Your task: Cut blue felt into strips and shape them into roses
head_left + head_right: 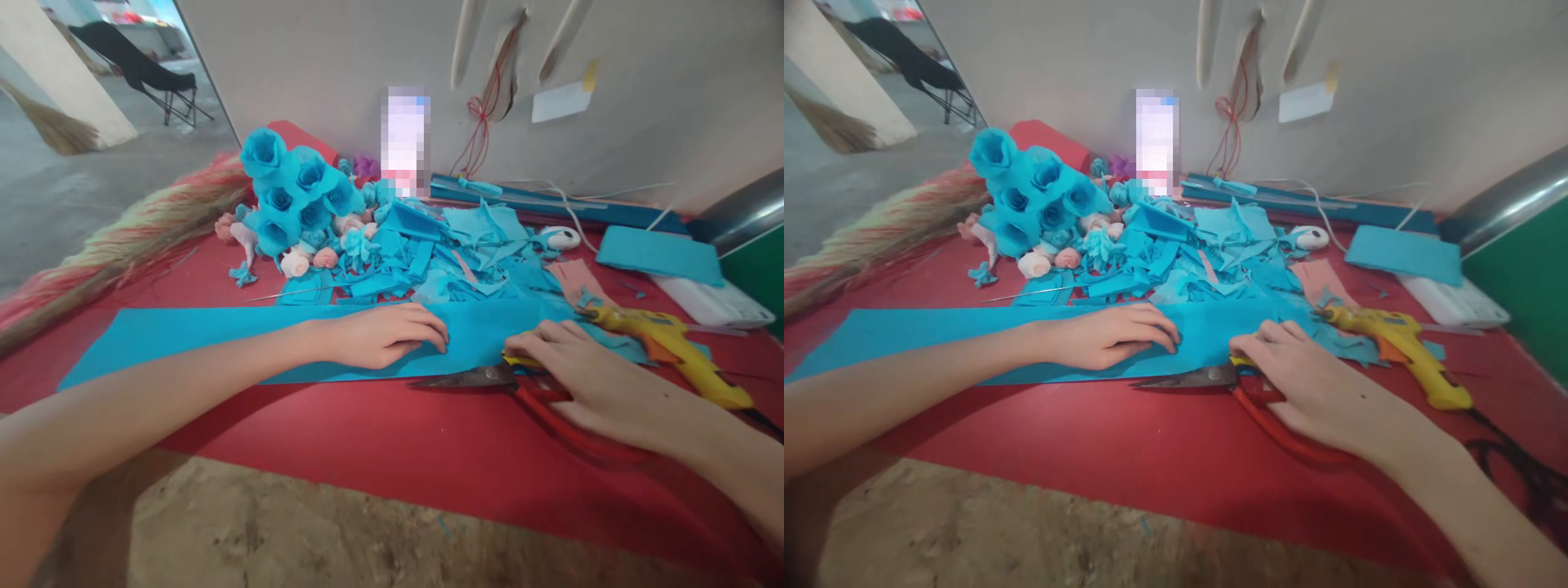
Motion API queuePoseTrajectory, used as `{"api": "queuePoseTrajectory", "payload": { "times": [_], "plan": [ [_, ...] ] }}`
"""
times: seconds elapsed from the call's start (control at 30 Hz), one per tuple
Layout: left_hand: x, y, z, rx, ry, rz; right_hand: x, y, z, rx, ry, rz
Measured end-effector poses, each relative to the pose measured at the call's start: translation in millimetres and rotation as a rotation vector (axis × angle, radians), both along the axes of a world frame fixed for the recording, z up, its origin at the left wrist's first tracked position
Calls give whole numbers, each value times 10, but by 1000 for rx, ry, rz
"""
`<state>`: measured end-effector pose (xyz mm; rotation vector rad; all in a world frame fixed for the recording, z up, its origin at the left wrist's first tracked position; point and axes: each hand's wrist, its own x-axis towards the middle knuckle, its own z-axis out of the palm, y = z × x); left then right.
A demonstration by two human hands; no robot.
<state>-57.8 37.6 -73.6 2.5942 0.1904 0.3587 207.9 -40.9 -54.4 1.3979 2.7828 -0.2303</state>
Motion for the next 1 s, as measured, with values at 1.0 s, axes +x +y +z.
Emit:
{"api": "queuePoseTrajectory", "payload": {
  "times": [1.0],
  "plan": [
    [-3, 3, -4, -6, -13, 2, -237, 14, -23, 128, -15, 170]
  ]
}}
